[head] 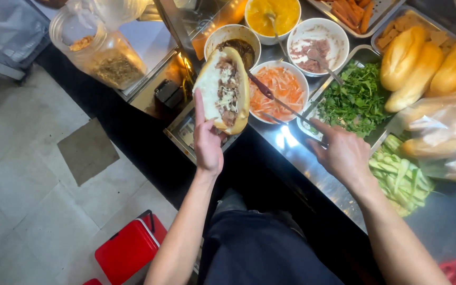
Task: Assembling Banh Mi sandwiches by slicing bread, adding meat and vegetable fillings, applying sauces, toasting, and packaging.
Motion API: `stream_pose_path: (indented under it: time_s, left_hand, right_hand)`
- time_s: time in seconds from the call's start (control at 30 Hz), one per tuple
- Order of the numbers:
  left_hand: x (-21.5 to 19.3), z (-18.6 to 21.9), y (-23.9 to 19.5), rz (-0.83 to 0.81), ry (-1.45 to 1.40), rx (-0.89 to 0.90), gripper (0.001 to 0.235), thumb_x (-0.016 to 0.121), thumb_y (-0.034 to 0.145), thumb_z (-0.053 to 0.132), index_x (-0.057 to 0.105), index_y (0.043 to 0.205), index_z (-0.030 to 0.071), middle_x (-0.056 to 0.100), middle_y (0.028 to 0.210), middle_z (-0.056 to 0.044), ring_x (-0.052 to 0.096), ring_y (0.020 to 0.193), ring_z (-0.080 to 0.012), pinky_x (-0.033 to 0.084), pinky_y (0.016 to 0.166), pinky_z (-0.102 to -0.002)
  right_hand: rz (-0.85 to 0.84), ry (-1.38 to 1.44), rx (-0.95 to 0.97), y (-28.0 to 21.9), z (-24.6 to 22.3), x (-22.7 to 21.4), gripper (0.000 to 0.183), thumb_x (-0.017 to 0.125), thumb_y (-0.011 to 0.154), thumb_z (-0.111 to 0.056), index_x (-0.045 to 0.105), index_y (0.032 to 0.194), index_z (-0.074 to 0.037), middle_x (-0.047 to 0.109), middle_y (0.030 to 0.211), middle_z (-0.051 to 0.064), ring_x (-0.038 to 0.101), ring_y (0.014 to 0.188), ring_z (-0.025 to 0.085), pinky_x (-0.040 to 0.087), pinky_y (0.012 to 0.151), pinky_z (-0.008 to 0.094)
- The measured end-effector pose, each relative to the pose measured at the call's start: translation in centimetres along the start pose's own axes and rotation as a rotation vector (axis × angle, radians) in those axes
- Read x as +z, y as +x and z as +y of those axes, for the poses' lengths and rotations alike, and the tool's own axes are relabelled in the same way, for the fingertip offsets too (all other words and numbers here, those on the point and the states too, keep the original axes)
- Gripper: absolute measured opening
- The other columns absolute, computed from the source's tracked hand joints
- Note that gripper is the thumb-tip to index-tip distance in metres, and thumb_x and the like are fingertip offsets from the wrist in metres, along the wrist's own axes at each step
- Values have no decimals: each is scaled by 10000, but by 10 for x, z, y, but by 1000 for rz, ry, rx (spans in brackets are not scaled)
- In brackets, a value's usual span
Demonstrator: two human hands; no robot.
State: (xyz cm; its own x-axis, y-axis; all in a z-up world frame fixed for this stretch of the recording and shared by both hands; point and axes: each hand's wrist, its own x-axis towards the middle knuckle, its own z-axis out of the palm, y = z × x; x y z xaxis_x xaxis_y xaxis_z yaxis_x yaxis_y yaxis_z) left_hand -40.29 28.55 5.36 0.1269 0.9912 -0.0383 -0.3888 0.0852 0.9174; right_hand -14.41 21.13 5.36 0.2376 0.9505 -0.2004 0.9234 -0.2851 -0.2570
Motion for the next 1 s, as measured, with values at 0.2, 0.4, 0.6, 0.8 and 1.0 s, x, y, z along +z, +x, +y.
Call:
stream_pose_path:
  time_s: [0.2,0.4,0.6,0.8,1.0]
  left_hand:
    - [-15,-6,-1,-24,12,-35,711,296,1003,156,97,1657,352,22,1708,-183,92,1534,-508,381,1031,-765]
    - [-27,-12,11,-116,-34,-73,709,308,997,165,105,1659,314,-19,1722,-150,166,1527,-465,462,1049,-645]
    - [-35,-23,25,-179,-17,-106,713,315,988,159,116,1663,276,-6,1725,-156,174,1529,-453,493,1033,-617]
    - [-33,-39,47,-208,-56,-150,692,335,962,206,130,1621,243,62,1733,-117,320,1487,-350,584,951,-466]
    - [0,-53,51,-238,136,27,653,285,1021,265,72,1624,135,6,1738,-104,42,1617,-264,71,1311,-456]
  right_hand:
    - [72,148,113,-23,10,1,377,662,960,-422,690,1333,-469,786,973,72,726,985,373,571,869,530]
    - [123,127,142,-20,-7,10,474,687,933,-436,691,1394,-327,768,876,110,731,937,415,567,861,556]
    - [186,129,146,-26,-14,34,420,685,941,-344,708,1359,-316,781,952,149,722,915,455,570,814,564]
    - [287,329,255,-57,-55,-18,420,691,987,-329,717,1386,-201,507,437,21,251,419,117,301,484,283]
    - [429,430,291,-79,-103,-90,436,729,1002,-256,712,1414,-114,756,898,65,602,760,67,489,728,253]
